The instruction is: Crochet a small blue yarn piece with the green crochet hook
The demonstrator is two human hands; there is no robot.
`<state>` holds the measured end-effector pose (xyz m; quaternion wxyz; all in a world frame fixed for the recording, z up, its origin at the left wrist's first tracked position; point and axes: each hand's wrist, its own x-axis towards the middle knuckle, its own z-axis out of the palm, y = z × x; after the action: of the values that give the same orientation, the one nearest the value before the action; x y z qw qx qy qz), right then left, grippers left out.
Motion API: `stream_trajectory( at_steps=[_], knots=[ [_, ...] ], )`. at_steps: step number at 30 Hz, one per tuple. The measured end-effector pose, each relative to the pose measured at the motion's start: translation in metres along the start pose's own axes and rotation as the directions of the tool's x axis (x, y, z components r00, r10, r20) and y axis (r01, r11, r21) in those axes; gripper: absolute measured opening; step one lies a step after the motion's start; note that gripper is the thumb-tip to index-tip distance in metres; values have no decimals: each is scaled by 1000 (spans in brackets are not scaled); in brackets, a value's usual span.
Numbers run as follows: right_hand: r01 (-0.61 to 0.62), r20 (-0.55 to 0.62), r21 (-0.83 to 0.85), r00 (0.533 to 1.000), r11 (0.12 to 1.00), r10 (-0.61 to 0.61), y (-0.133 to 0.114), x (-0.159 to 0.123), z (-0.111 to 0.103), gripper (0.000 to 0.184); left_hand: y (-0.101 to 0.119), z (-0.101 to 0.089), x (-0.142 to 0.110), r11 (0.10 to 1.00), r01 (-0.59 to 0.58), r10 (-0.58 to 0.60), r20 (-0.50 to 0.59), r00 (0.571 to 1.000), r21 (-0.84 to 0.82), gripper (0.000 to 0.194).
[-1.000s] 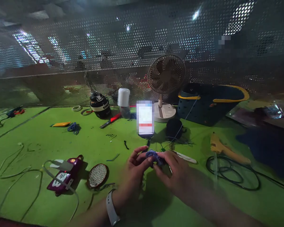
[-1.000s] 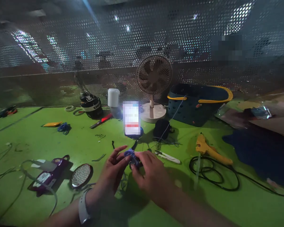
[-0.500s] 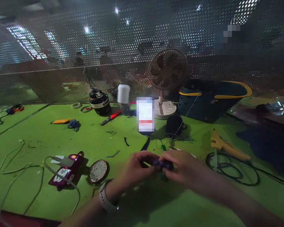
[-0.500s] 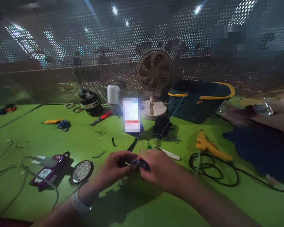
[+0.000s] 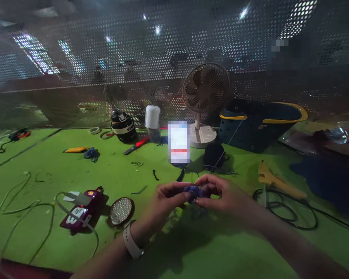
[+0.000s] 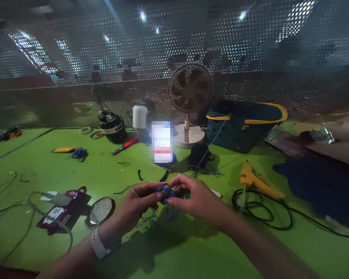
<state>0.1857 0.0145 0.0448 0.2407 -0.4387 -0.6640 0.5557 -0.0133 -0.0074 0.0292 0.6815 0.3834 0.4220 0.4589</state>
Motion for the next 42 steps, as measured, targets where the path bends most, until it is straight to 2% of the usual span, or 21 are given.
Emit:
stream_trajectory(
  at_steps=[3,8,12,15,18,21,23,25,26,27,29,30,31,32,33,34,35,37,39,40,42],
  knots=[
    [-81,46,131,996,988,76,-1,1,0,42,-1,0,0,999,9,-9,-12,1000,-34,21],
    [-109,122,347,990,932,71,-2,2,-3,46,-1,-1,2,989,66,-61,41,997,-131,30],
    [-97,141,326,989,941,53,-1,3,-5,41,-1,0,2,978,108,-106,19,994,-177,31],
    [-66,73,201,996,977,52,-1,1,-1,34,-1,4,1,989,44,-54,-67,996,-144,30],
    [-22,-11,119,1000,993,24,-2,-2,7,39,-3,6,0,992,-51,33,-152,988,-116,27],
    [-13,-17,204,1000,979,17,-3,0,12,53,-6,4,0,985,-134,109,-203,973,-111,22],
    [-20,-49,271,998,962,34,-3,3,10,50,-8,0,2,971,-228,210,-213,954,-66,18],
    [2,-173,282,984,959,48,-2,8,3,36,-10,-5,4,915,-397,403,-179,898,65,15],
    [19,-260,254,964,967,49,-1,10,-1,32,-11,-8,5,844,-509,530,-125,839,166,15],
    [32,-343,202,938,979,40,1,12,-6,33,-11,-11,6,730,-627,660,-41,750,272,17],
    [60,-457,44,889,997,-33,6,14,-13,39,-11,-17,5,389,-805,835,197,513,448,23],
    [90,-496,-39,863,995,-98,8,14,-16,39,-10,-20,4,197,-844,856,332,397,500,26],
    [128,-520,-112,838,985,-168,11,14,-18,38,-8,-22,1,23,-847,834,457,309,531,30],
    [173,-538,-167,809,971,-237,13,14,-19,37,-6,-24,-2,-124,-828,787,562,254,547,32],
    [216,-547,-205,784,955,-295,14,14,-20,36,-4,-25,-5,-242,-798,726,649,229,552,34],
    [250,-551,-235,762,939,-341,14,13,-20,34,-1,-26,-9,-315,-771,674,702,230,554,33],
    [275,-540,-264,753,925,-377,14,13,-20,28,1,-25,-12,-362,-753,638,735,230,550,31],
    [316,-479,-318,760,894,-439,12,11,-20,10,5,-24,-17,-388,-735,609,754,247,555,26],
    [373,-357,-371,788,851,-501,8,7,-20,50,7,-22,-19,-380,-731,604,750,269,567,23],
    [411,-285,-393,796,823,-534,6,4,-20,63,8,-22,-19,-374,-730,605,747,275,572,22],
    [477,-158,-430,796,766,-584,1,-2,-18,72,7,-22,-19,-371,-736,613,744,264,567,21]
  ],
)
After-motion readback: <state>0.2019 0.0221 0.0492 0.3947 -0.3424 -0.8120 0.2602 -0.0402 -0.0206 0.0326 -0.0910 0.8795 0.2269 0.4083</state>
